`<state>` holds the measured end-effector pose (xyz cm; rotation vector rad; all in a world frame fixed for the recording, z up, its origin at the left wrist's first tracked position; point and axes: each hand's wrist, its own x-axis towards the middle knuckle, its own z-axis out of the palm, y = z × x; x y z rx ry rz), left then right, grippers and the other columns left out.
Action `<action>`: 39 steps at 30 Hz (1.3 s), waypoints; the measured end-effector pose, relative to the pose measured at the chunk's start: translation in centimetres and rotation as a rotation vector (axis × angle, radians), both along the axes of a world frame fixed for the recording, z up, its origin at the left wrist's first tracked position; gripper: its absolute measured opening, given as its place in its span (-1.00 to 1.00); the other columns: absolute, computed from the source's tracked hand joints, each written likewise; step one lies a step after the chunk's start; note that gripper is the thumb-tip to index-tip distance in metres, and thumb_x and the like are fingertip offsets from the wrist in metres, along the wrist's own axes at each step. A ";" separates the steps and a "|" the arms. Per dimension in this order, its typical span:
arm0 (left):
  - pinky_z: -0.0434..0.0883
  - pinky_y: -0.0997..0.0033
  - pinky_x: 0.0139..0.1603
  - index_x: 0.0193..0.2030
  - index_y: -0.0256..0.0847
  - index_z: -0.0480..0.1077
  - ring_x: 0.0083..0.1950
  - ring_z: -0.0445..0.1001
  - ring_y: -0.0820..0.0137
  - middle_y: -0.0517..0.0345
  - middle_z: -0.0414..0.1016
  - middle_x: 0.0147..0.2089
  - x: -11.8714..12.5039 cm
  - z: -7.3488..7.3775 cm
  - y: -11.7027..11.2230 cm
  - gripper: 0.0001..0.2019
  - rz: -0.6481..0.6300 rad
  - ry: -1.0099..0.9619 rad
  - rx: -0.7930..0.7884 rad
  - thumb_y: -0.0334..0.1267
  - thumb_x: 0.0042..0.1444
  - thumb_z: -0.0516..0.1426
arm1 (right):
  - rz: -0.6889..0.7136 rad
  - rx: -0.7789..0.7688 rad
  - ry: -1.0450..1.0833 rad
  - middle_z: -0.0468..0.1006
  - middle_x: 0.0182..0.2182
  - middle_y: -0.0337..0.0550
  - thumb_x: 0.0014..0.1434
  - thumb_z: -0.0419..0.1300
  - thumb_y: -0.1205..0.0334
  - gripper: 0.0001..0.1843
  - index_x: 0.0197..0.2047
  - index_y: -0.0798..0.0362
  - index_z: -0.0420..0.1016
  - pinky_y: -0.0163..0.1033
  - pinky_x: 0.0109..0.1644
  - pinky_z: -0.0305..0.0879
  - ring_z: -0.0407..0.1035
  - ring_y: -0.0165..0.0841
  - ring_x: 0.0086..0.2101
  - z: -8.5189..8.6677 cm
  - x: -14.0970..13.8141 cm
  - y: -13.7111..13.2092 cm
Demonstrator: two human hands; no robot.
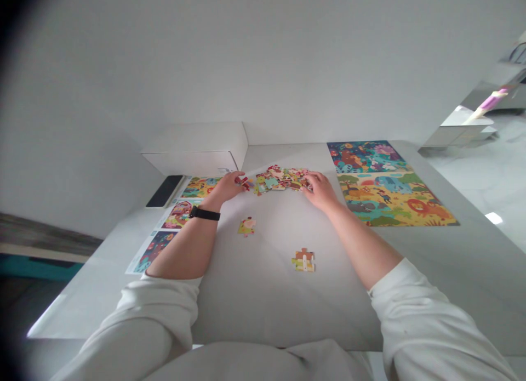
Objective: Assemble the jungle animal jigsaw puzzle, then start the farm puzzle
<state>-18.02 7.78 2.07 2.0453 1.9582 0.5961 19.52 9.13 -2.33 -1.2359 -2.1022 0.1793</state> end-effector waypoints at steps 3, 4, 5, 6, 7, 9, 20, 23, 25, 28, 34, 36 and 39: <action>0.38 0.37 -0.17 -0.16 -0.21 0.64 -0.21 0.56 0.27 0.05 0.66 -0.24 -0.6 1.0 -0.2 -0.82 -0.001 -0.054 -0.070 -0.27 0.07 0.30 | -0.004 0.010 0.007 0.54 0.14 0.13 0.27 0.25 0.14 -0.55 0.21 -0.03 0.55 0.22 0.36 0.34 0.43 0.03 0.19 0.4 0.2 -0.2; 0.33 0.38 -0.24 -0.26 -0.20 0.62 -0.27 0.52 0.30 0.10 0.62 -0.32 -0.8 1.4 -0.4 -0.88 0.006 -0.081 -0.076 -0.24 0.08 0.31 | -0.006 0.012 0.013 0.54 0.13 0.13 0.28 0.25 0.14 -0.54 0.22 -0.02 0.55 0.21 0.35 0.35 0.43 0.03 0.19 0.6 0.2 -0.2; 0.28 0.38 -0.29 -0.33 -0.20 0.60 -0.32 0.48 0.33 0.13 0.59 -0.38 -1.0 1.9 -0.5 -0.89 0.016 -0.109 -0.074 -0.20 0.08 0.31 | -0.010 0.013 0.022 0.53 0.13 0.14 0.28 0.24 0.14 -0.54 0.23 -0.02 0.55 0.20 0.34 0.36 0.43 0.02 0.19 0.8 0.3 -0.3; 0.24 0.39 -0.32 -0.37 -0.19 0.57 -0.35 0.45 0.35 0.16 0.55 -0.42 -1.1 2.4 -0.7 -0.86 0.029 -0.136 -0.069 -0.17 0.08 0.31 | -0.014 0.014 0.033 0.53 0.14 0.14 0.27 0.24 0.14 -0.54 0.23 -0.02 0.55 0.19 0.34 0.37 0.43 0.02 0.19 1.0 0.4 -0.3; 0.20 0.38 -0.35 -0.40 -0.19 0.56 -0.38 0.41 0.37 0.18 0.52 -0.46 -1.2 3.1 -0.9 -0.83 0.043 -0.162 -0.062 -0.15 0.09 0.31 | -0.019 0.016 0.049 0.53 0.14 0.14 0.27 0.25 0.14 -0.55 0.21 -0.01 0.56 0.17 0.33 0.38 0.43 0.01 0.19 1.2 0.4 -0.4; 0.15 0.38 -0.38 -0.40 -0.19 0.56 -0.42 0.36 0.39 0.21 0.47 -0.49 -1.0 4.4 -1.6 -0.80 0.054 -0.213 -0.056 -0.11 0.12 0.29 | -0.029 0.030 0.098 0.55 0.12 0.13 0.26 0.25 0.14 -0.59 0.16 0.00 0.60 0.15 0.33 0.37 0.43 0.00 0.19 1.9 0.5 -0.5; 0.27 0.41 -0.31 -0.24 -0.22 0.60 -0.37 0.40 0.42 0.15 0.55 -0.38 4.7 9.2 -7.9 -0.72 -0.240 -0.485 0.018 -0.01 0.17 0.25 | 0.164 -0.310 0.487 0.68 -0.29 -0.11 0.29 0.24 -0.22 -0.55 -0.09 0.00 0.62 -0.16 -0.20 0.44 0.51 -0.25 -0.32 8.2 -4.5 -6.7; 0.34 0.40 -0.26 -0.25 -0.23 0.58 -0.35 0.44 0.42 0.13 0.56 -0.38 6.0 10.0 -9.3 -0.72 -0.296 -0.547 0.064 -0.01 0.17 0.27 | 0.322 -0.403 0.576 0.67 -0.27 -0.12 0.25 0.23 -0.37 -0.43 -0.09 -0.01 0.58 -0.20 -0.29 0.40 0.49 -0.29 -0.35 9.2 -6.7 -8.7; 0.37 0.40 -0.26 -0.28 -0.23 0.56 -0.36 0.45 0.42 0.12 0.57 -0.38 6.4 10.1 -10.1 -0.71 -0.279 -0.558 0.079 0.00 0.17 0.29 | 0.364 -0.403 0.607 0.66 -0.32 -0.13 0.24 0.21 -0.43 -0.40 -0.17 -0.02 0.55 -0.20 -0.28 0.39 0.47 -0.29 -0.36 9.6 -7.5 -9.7; 0.40 0.40 -0.27 -0.28 -0.23 0.56 -0.36 0.46 0.42 0.11 0.58 -0.38 6.5 9.8 -10.8 -0.71 -0.248 -0.572 0.071 0.00 0.17 0.29 | 0.379 -0.376 0.616 0.62 -0.39 -0.16 0.22 0.21 -0.47 -0.39 -0.30 -0.03 0.49 -0.20 -0.24 0.39 0.46 -0.29 -0.36 9.9 -8.0 -10.5; 0.43 0.42 -0.27 -0.32 -0.22 0.52 -0.36 0.48 0.43 0.09 0.58 -0.39 6.3 8.1 -10.9 -0.71 -0.219 -0.619 -0.031 -0.02 0.19 0.29 | 0.340 -0.362 0.510 0.58 -0.45 -0.20 0.26 0.19 -0.42 -0.43 -0.33 -0.05 0.46 -0.21 -0.23 0.34 0.44 -0.28 -0.38 8.5 -8.2 -10.1; 0.44 0.43 -0.26 -0.33 -0.22 0.51 -0.34 0.50 0.42 0.08 0.58 -0.38 6.3 7.8 -10.5 -0.71 -0.230 -0.628 -0.055 -0.02 0.21 0.27 | 0.323 -0.353 0.489 0.58 -0.45 -0.20 0.28 0.18 -0.39 -0.45 -0.33 -0.04 0.46 -0.21 -0.24 0.31 0.44 -0.29 -0.39 7.9 -8.3 -9.7; 0.44 0.43 -0.25 -0.31 -0.22 0.51 -0.32 0.52 0.42 0.07 0.59 -0.37 6.4 7.2 -9.6 -0.72 -0.238 -0.607 -0.064 -0.04 0.26 0.22 | 0.291 -0.359 0.478 0.59 -0.46 -0.19 0.28 0.18 -0.37 -0.46 -0.33 -0.03 0.47 -0.22 -0.27 0.29 0.44 -0.29 -0.41 7.3 -8.2 -9.3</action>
